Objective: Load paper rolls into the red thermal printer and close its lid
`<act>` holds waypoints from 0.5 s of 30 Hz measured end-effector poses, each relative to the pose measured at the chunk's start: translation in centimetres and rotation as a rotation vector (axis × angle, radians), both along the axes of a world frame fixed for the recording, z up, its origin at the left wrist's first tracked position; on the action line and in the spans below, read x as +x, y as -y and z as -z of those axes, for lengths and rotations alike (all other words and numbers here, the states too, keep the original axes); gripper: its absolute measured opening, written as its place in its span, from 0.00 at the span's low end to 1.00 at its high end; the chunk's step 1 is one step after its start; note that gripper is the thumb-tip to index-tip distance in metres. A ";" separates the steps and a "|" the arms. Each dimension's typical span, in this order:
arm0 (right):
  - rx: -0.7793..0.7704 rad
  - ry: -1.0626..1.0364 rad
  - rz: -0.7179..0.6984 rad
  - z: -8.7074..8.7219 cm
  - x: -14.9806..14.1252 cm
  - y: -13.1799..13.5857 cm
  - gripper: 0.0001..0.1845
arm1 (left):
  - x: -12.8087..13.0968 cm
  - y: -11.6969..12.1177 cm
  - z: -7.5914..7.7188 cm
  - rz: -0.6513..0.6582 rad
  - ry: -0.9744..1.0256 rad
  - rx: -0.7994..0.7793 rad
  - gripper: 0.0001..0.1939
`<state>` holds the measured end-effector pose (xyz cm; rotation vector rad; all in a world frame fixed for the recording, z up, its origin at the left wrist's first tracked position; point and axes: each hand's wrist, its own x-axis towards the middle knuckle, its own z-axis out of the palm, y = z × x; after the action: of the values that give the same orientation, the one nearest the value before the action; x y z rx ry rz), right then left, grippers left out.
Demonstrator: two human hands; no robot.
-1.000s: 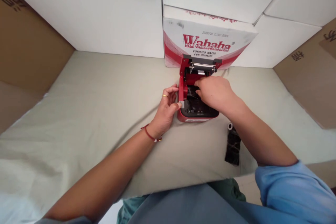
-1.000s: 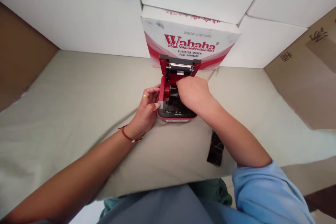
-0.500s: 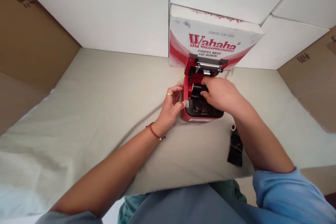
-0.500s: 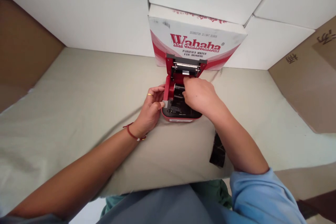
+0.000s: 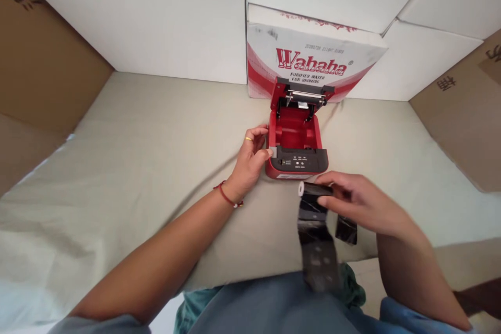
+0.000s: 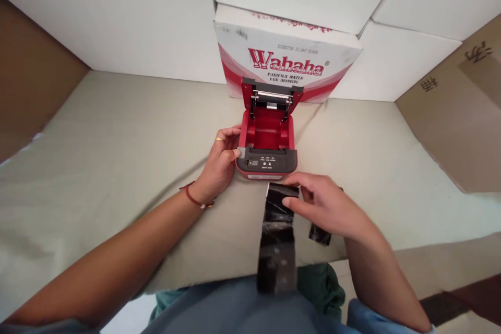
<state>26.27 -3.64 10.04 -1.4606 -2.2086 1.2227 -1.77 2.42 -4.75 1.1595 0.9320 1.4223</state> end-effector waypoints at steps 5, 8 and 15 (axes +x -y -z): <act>0.331 0.040 0.063 5.4 -1.3 2.0 0.13 | 0.1 0.0 -0.1 0.008 0.003 0.018 0.24; 0.537 0.047 0.221 5.1 1.3 2.6 0.13 | 0.0 0.0 -0.1 0.009 -0.002 0.034 0.24; 0.522 0.301 0.266 5.6 8.3 2.0 0.16 | -0.2 0.4 -0.5 0.020 0.007 0.006 0.23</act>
<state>34.58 -5.63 4.45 -1.7039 -2.1809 0.3207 -1.93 2.01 -4.23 1.1649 0.9092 1.4130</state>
